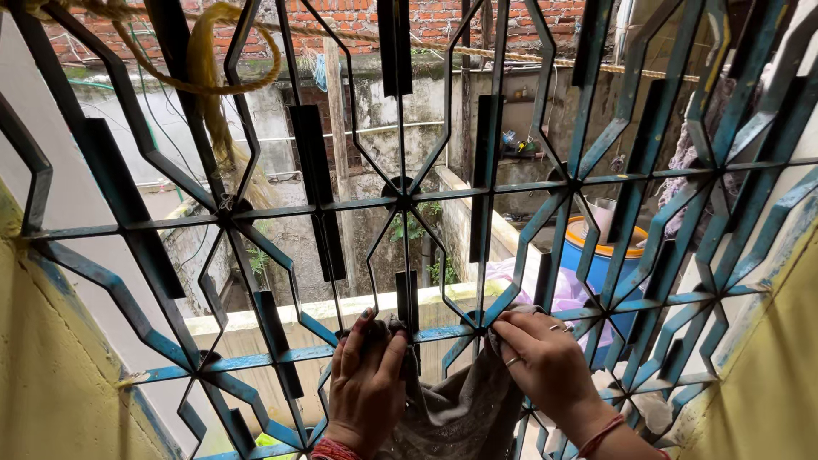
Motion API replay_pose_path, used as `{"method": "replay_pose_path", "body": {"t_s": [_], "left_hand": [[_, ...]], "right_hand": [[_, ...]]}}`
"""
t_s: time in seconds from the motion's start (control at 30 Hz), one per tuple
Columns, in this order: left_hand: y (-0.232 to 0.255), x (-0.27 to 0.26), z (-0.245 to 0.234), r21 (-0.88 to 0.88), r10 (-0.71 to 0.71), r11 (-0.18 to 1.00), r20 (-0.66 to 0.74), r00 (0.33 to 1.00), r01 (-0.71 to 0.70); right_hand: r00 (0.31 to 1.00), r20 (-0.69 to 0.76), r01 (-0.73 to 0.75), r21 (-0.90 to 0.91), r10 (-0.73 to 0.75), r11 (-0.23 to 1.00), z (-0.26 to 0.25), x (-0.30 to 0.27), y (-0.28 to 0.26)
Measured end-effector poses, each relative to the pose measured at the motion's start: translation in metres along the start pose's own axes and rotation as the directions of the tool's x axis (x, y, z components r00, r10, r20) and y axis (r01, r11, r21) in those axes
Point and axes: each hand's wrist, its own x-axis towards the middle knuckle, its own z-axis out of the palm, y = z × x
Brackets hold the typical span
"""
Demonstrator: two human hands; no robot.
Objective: The person cleans a metal window grill by wiping the bars and frame with a cloth.
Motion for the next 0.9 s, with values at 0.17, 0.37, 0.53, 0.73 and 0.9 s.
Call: {"method": "replay_pose_path", "body": {"t_s": [0.17, 0.37, 0.53, 0.73, 0.9], "left_hand": [[0.001, -0.006, 0.014, 0.002, -0.049, 0.999, -0.013, 0.999, 0.049], [0.007, -0.004, 0.014, 0.026, -0.089, 0.996, -0.048, 0.995, 0.091], [0.002, -0.004, 0.005, 0.007, -0.038, 0.999, -0.016, 0.999, 0.038], [-0.004, -0.005, 0.009, -0.001, -0.039, 0.999, 0.025, 0.999, 0.039], [-0.007, -0.008, 0.027, 0.009, -0.067, 0.998, -0.026, 0.997, 0.068]], "right_hand": [[0.99, 0.126, -0.065, -0.027, 0.068, 0.998, 0.004, -0.001, 0.011], [0.99, 0.047, -0.143, 0.223, 0.136, 0.964, 0.007, -0.005, 0.014], [0.961, 0.152, 0.216, 0.101, -0.229, 0.971, -0.021, 0.012, 0.033], [0.931, 0.349, 0.161, -0.119, -0.111, 0.98, -0.012, 0.014, 0.022], [0.997, 0.031, -0.08, 0.174, 0.076, 0.981, 0.015, -0.005, 0.014]]}}
